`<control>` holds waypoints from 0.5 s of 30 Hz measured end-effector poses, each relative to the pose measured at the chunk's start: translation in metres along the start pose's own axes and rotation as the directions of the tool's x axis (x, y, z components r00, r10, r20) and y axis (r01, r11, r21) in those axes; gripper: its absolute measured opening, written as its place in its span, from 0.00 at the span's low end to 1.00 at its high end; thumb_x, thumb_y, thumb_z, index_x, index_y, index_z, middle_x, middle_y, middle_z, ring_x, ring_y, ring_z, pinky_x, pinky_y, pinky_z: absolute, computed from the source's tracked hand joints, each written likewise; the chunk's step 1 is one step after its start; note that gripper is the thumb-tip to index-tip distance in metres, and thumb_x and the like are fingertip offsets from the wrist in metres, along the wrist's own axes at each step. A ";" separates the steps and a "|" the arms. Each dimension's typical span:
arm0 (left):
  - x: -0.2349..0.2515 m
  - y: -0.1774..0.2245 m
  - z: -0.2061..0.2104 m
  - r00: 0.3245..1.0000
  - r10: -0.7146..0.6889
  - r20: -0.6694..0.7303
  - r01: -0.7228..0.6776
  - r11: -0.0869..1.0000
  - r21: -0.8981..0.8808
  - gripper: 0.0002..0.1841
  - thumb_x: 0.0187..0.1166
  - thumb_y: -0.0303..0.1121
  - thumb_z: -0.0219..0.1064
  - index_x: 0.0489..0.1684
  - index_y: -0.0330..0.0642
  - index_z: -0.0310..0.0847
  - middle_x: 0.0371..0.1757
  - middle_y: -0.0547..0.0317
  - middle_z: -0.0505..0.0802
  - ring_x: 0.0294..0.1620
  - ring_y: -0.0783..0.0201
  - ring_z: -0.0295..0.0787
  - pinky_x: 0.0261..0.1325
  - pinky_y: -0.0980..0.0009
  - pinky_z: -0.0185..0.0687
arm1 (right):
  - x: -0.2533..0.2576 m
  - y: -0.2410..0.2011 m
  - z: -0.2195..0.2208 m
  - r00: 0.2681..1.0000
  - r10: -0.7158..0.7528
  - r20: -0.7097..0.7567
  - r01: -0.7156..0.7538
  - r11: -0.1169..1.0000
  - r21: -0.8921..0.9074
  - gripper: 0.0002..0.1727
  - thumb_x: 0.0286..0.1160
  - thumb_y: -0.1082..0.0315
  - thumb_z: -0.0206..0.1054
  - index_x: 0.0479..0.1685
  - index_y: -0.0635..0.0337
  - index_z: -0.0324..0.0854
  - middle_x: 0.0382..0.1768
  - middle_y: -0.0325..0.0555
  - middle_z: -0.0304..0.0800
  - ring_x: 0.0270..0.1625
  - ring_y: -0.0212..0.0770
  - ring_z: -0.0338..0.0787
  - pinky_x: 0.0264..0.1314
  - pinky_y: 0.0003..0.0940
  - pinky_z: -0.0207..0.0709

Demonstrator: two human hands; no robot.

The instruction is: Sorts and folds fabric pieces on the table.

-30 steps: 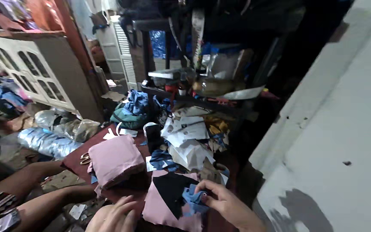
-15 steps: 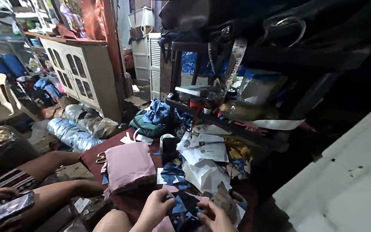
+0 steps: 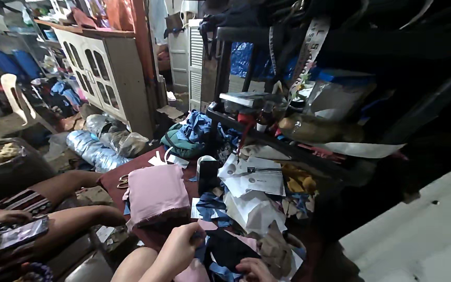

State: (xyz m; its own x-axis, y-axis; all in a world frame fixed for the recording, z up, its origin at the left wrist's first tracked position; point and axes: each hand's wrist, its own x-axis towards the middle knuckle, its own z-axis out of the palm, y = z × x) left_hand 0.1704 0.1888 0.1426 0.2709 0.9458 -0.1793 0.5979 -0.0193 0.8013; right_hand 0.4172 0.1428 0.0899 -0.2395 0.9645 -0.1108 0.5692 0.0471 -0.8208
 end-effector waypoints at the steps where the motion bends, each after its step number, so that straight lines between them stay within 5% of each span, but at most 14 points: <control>1: -0.002 0.004 0.001 1.000 0.023 0.003 -0.023 1.000 -0.012 0.13 0.83 0.25 0.62 0.60 0.30 0.84 0.52 0.40 0.92 0.53 0.51 0.90 0.63 0.53 0.82 | 0.000 -0.002 0.002 0.997 -0.057 -0.058 0.058 0.998 0.027 0.17 0.74 0.77 0.66 0.59 0.76 0.84 0.69 0.72 0.80 0.57 0.59 0.89 0.59 0.48 0.84; 5: -0.001 0.032 0.010 0.992 0.094 0.085 -0.092 0.995 -0.022 0.11 0.84 0.25 0.63 0.56 0.29 0.84 0.49 0.41 0.91 0.50 0.52 0.89 0.60 0.55 0.82 | 0.017 -0.018 0.008 0.973 -0.219 -0.070 0.229 0.951 0.210 0.28 0.75 0.71 0.68 0.76 0.72 0.75 0.73 0.63 0.80 0.64 0.48 0.86 0.63 0.41 0.81; 10: -0.007 0.037 0.011 0.992 0.122 -0.024 -0.122 0.993 0.006 0.11 0.85 0.27 0.63 0.54 0.30 0.87 0.49 0.41 0.94 0.52 0.50 0.91 0.62 0.51 0.83 | 0.034 -0.010 0.004 0.956 -0.289 -0.047 0.293 0.951 0.098 0.12 0.70 0.70 0.73 0.45 0.72 0.90 0.46 0.58 0.93 0.57 0.54 0.88 0.66 0.50 0.77; 15: -0.015 0.010 0.005 0.974 0.122 -0.193 -0.135 0.989 -0.053 0.10 0.83 0.26 0.64 0.51 0.30 0.87 0.45 0.45 0.93 0.47 0.58 0.91 0.58 0.61 0.84 | 0.030 0.000 -0.005 0.971 -0.237 -0.016 0.238 0.969 0.069 0.11 0.69 0.74 0.72 0.45 0.76 0.88 0.45 0.62 0.90 0.51 0.52 0.89 0.60 0.48 0.80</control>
State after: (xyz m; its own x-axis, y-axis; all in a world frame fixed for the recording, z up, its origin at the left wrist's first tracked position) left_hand 0.1761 0.1727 0.1503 0.1911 0.9810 0.0333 0.5151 -0.1291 0.8474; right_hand 0.4145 0.1728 0.0894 -0.3554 0.9297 0.0961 0.4402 0.2572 -0.8603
